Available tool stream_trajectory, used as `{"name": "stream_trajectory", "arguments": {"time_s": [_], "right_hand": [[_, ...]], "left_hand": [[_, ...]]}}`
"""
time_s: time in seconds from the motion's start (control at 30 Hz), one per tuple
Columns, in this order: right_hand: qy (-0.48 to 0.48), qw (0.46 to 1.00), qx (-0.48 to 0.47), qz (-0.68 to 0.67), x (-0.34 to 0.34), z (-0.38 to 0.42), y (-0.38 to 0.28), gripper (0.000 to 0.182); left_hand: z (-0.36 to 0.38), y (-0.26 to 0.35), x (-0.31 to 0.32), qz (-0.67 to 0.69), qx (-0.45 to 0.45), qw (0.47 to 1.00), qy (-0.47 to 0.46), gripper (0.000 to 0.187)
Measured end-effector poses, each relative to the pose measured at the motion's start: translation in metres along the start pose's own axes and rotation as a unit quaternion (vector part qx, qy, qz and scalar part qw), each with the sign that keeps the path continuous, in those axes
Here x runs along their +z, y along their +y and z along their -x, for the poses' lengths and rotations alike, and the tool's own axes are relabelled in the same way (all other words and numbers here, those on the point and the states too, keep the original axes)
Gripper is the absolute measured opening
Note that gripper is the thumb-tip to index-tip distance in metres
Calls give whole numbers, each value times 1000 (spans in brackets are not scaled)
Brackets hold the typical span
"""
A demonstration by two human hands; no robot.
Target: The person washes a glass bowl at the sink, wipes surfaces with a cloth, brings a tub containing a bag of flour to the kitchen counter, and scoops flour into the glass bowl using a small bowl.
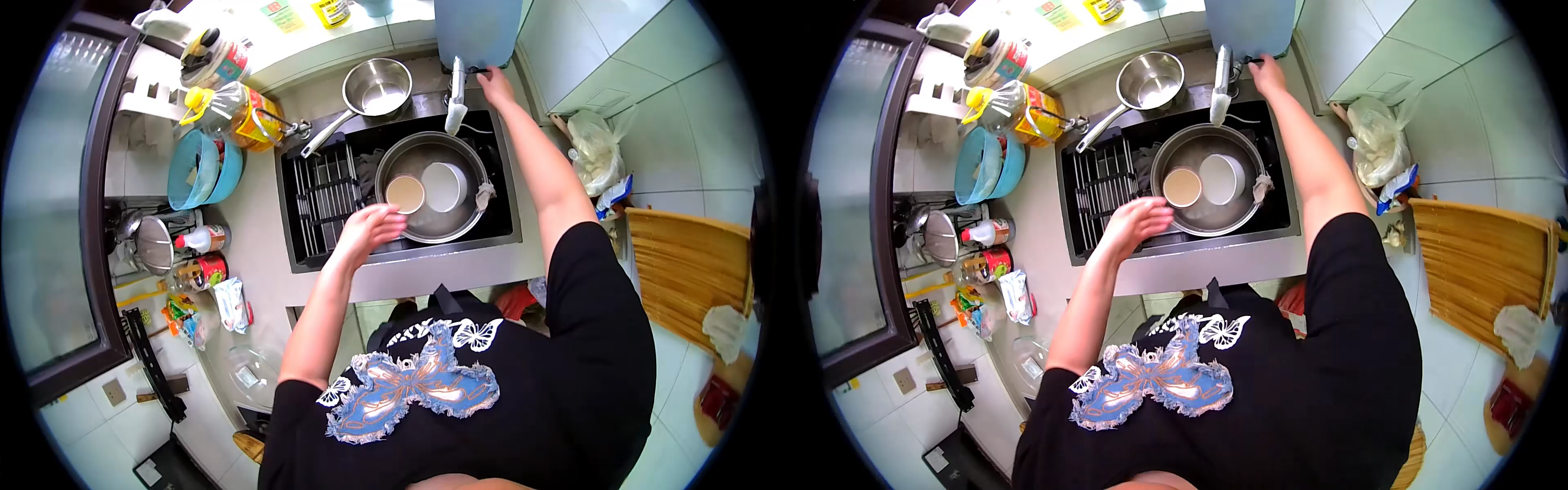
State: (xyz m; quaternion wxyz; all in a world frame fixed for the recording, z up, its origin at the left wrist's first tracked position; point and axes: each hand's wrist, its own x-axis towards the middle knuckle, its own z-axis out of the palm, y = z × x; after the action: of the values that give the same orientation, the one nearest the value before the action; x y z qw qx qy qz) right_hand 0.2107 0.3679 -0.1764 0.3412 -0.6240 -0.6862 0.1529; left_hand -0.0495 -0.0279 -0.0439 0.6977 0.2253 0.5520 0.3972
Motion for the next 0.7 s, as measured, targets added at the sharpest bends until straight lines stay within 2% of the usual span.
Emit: {"name": "stream_trajectory", "arguments": {"time_s": [0.07, 0.1, 0.17, 0.2, 0.37, 0.43, 0.47, 0.5, 0.53, 0.57, 0.6, 0.63, 0.7], "right_hand": [[-14, 994, -58, -91, 21, -22, 0, 38], [-22, 994, -55, -91, 27, -29, 2, 38], [-116, 979, 3, -165, 31, -42, -1, 25], [-129, 973, 40, -188, 18, -41, -15, 20], [-203, 969, 41, -137, 11, -50, -16, 19], [34, 998, 13, -45, 1, -25, -26, 22], [81, 983, 45, -159, 1, -7, -27, 23], [68, 962, 94, -245, -14, 24, -43, 22], [6, 897, 182, -402, -7, 54, -44, 21], [-139, 813, 242, -511, -20, 85, -52, 21], [-217, 705, 311, -599, -14, 110, -54, 22], [-288, 575, 371, -670, -6, 132, -56, 23], [-276, 512, 428, -692, -22, 162, -80, 23]], "left_hand": [[-54, 12, 24, 52, -13, 999, 10, 34], [-79, 18, 33, 83, -13, 996, 3, 35], [-111, 37, 56, 118, -26, 993, 13, 39], [-129, 38, 62, 146, -17, 989, 6, 39], [-186, 37, 86, 254, -24, 966, 34, 37], [-200, 32, 91, 262, -22, 965, 26, 35], [-207, 26, 92, 277, -26, 960, 26, 34], [-210, 26, 94, 277, -26, 960, 25, 34], [-211, 25, 96, 302, -55, 951, 47, 34], [-213, 23, 98, 327, -86, 939, 69, 34], [-222, 16, 96, 329, -83, 939, 65, 35], [-228, 6, 92, 331, -84, 938, 65, 35], [-235, -11, 85, 379, -41, 923, 60, 27]]}}
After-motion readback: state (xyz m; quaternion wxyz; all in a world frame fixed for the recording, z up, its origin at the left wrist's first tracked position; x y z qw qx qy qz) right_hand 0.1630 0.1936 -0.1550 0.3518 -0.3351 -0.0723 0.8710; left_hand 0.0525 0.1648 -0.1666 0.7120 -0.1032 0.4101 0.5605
